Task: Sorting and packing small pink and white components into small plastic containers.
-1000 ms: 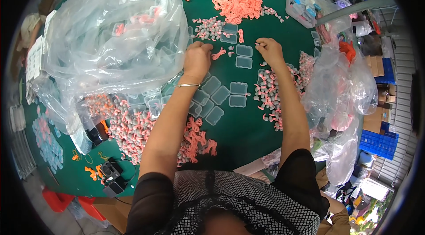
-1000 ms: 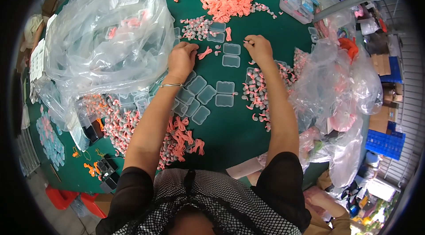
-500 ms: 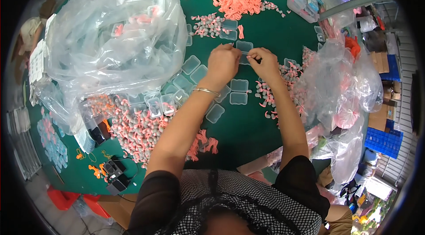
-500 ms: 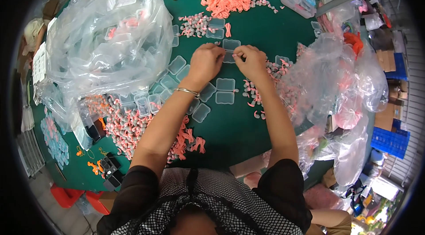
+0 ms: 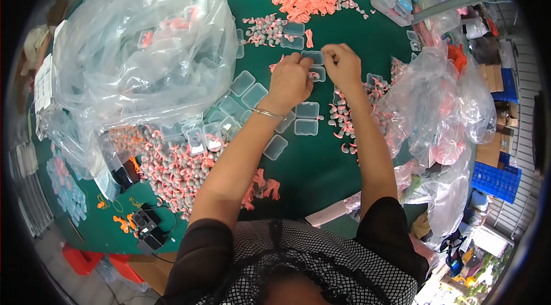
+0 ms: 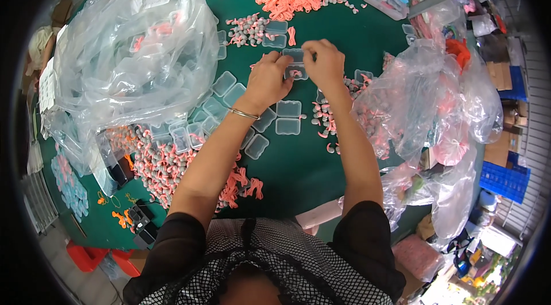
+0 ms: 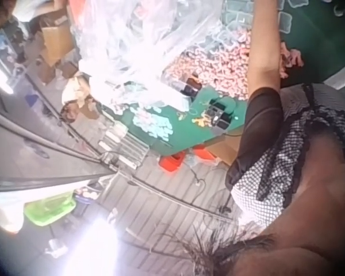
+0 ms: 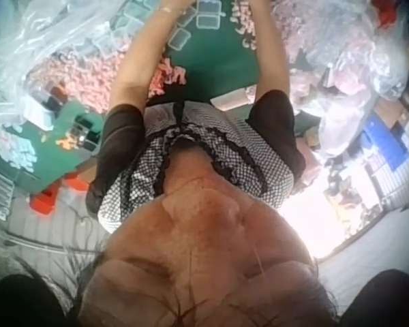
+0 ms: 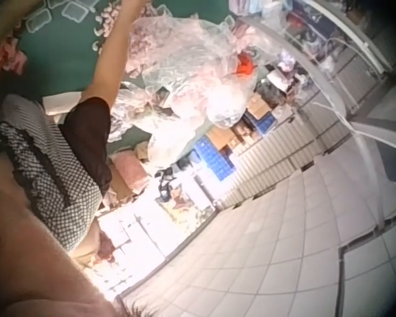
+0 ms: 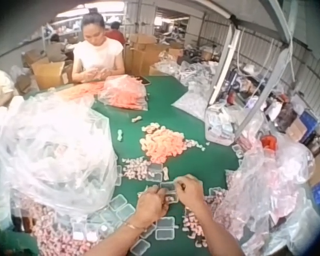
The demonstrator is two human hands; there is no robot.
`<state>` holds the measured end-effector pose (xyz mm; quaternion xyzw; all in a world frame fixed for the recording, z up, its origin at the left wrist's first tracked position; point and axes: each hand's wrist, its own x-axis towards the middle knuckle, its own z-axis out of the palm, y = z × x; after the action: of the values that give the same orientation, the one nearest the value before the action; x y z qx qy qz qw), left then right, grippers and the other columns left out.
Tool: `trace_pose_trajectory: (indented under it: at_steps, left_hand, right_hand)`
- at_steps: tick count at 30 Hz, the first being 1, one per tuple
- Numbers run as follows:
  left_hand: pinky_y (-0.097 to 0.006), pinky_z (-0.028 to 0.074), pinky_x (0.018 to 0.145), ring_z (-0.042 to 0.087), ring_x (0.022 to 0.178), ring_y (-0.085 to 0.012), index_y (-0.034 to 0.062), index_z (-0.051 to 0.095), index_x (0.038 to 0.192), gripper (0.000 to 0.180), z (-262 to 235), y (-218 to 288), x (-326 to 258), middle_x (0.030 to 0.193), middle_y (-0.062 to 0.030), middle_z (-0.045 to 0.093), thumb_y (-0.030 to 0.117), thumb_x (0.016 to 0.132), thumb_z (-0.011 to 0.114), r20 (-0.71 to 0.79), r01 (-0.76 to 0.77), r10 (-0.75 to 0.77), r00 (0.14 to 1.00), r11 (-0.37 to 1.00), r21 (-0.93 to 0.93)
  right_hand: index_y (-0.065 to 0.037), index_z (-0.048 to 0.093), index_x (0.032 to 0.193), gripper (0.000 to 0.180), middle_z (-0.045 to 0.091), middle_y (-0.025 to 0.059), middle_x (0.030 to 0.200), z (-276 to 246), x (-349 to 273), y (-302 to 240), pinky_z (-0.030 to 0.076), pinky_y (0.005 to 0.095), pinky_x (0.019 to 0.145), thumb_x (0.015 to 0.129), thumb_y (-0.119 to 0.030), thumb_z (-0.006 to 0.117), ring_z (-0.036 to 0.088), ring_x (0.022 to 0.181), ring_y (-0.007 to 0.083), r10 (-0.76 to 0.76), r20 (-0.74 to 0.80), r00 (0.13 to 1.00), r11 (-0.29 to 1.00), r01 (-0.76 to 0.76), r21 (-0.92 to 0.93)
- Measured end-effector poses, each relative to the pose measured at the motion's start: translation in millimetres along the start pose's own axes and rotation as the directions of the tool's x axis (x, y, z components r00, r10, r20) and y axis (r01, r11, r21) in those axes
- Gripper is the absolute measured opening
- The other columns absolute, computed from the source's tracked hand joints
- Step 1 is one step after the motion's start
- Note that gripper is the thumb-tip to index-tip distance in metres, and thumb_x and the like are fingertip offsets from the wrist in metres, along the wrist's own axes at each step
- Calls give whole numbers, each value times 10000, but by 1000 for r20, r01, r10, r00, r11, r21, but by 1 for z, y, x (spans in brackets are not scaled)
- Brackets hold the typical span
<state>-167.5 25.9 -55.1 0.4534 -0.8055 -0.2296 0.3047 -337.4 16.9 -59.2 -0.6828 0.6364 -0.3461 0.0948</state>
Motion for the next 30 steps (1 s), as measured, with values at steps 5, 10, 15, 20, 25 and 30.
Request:
trace_pose_trajectory:
  at_steps: [5, 10, 15, 20, 25, 30]
  left_hand:
    - [-403, 498, 814, 600, 899, -315, 38, 652, 984, 365, 1, -5, -5, 930, -117, 588, 90, 646, 780, 68, -27, 22, 997, 997, 72]
    - [-385, 502, 818, 602, 913, -305, 38, 654, 978, 366, 7, -5, -7, 962, -110, 599, 78, 638, 784, 47, -22, 19, 999, 998, 57]
    - [-393, 496, 760, 596, 867, -289, 40, 633, 940, 318, 6, -13, -12, 914, -108, 604, 89, 654, 765, -15, -82, 83, 996, 994, 66]
    - [-407, 494, 805, 608, 887, -317, 48, 576, 1111, 533, 2, -4, -7, 928, -116, 629, 58, 626, 798, 3, 26, -26, 1000, 999, -17]
    - [-410, 487, 783, 606, 879, -316, 45, 580, 1105, 529, 1, -3, -8, 921, -117, 628, 48, 622, 795, 8, 19, -19, 1000, 1000, -16]
    - [-396, 490, 786, 603, 887, -316, 30, 610, 1063, 472, 4, -8, -12, 918, -112, 629, 35, 623, 782, -14, -60, 60, 998, 998, -9]
  right_hand:
    - [-134, 694, 890, 194, 647, 58, 745, 30, 33, -3, 496, 372, 638, 755, -273, 707, 650, 819, 250, 214, 43, 976, 948, -196, -252]
    - [-89, 692, 873, 210, 652, 82, 772, 35, 39, 15, 506, 398, 649, 769, -271, 697, 655, 786, 285, 264, 123, 957, 960, -249, -127]
    - [-50, 680, 868, 123, 632, 88, 767, -12, 12, -8, 494, 352, 600, 746, -44, 685, 607, 647, 239, 53, 112, 992, 975, -76, 210]
    - [-51, 674, 853, 117, 624, 64, 776, -23, -13, 3, 469, 337, 617, 742, -19, 692, 595, 649, 224, -161, 161, 974, 963, 119, 241]
    - [-107, 669, 893, 130, 621, 13, 900, -19, -12, 1, 395, 392, 836, 766, -88, 685, 577, 903, 240, -339, 274, 900, 934, 358, -21]
    - [-112, 661, 951, 194, 606, 34, 933, -17, -8, 3, 413, 415, 813, 760, -93, 685, 574, 914, 243, -303, 198, 932, 950, 313, -17]
